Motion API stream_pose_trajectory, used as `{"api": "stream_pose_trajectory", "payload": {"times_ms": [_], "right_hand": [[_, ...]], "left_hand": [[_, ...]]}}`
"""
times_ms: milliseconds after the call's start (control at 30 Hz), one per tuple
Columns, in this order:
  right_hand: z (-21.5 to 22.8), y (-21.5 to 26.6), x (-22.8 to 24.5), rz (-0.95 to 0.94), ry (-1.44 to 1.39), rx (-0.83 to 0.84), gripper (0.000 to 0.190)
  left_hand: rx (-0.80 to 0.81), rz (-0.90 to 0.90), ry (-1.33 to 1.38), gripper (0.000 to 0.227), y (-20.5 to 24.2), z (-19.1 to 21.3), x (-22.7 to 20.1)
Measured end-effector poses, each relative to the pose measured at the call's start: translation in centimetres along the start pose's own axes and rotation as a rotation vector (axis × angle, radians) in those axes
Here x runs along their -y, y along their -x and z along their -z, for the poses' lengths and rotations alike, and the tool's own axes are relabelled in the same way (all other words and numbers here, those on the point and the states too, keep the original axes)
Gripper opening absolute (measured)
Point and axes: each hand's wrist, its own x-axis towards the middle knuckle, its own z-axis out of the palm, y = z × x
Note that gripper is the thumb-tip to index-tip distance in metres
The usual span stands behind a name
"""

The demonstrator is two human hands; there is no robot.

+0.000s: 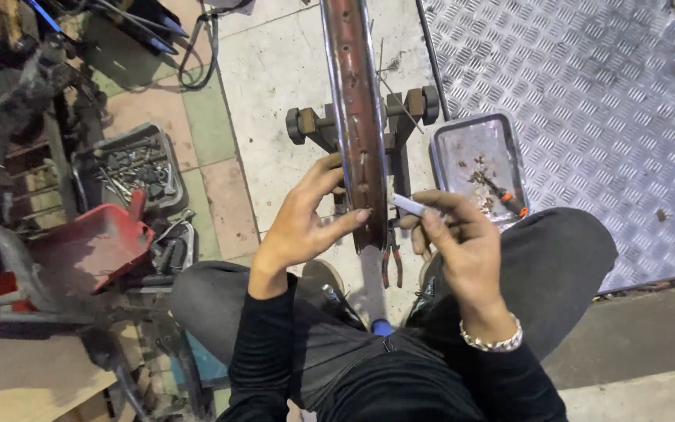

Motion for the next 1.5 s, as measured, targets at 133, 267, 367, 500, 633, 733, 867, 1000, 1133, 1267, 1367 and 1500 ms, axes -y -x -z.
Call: {"api": "stream_pose_trajectory", "payload": {"times_ms": [133,267,367,500,633,733,867,1000,1133,1267,1367,1500], "right_hand": [[-1.2,1.0,-1.6,-0.027,-0.044,-0.018,0.036],[-1.9,1.4,-3.6,0.088,-0.024,-0.157,0.027],[-2.7,1.3,-6.3,0.11,0.075,-0.34,0.024],[-2.7,1.9,-13.4,0.066,0.139,-0.515,0.019],[-7.0,3.4,-11.5,0.048,0.159,-0.45,0.027],[-8.0,3.4,-9.9,0.066,0.179,-0.431,0.032],[-8.6,3.3,-8.0,0.116,0.222,-0.446,0.028],[-8.8,3.3,-7.3,0.139,0.292,-0.402,0.024],[-7.1,3.3,-7.0,0.204,0.389,-0.468,0.016],[-7.3,2.5,-3.5,0.294,0.531,-0.344,0.021],[-7.6,1.6,-2.0,0.378,0.587,-0.331,0.02],[-8.0,1.2,-0.5,0.312,0.53,-0.337,0.012]], "left_hand": [[-0.005,-0.037,0.117,0.062,2.1,-0.2,4.6],[-0.049,-0.106,0.183,0.054,1.9,-0.6,6.7],[-0.066,-0.131,0.174,0.048,2.0,-0.4,7.4],[-0.087,-0.185,0.185,0.04,1.7,-0.4,7.9],[-0.103,-0.195,0.214,0.04,2.1,-0.5,7.6],[-0.115,-0.227,0.196,0.042,2.2,-0.3,7.5],[-0.181,-0.189,0.264,0.036,1.7,-0.9,7.3],[-0.308,-0.194,0.304,0.017,0.4,-1.9,7.5],[-0.336,-0.211,0.273,0.01,-0.6,-2.3,7.7],[-0.401,-0.283,0.277,0.013,-1.3,-2.7,7.7],[-0.445,-0.352,0.26,0.019,-1.8,-2.9,8.3],[-0.478,-0.376,0.289,0.019,-2.7,-2.9,8.5]]}}
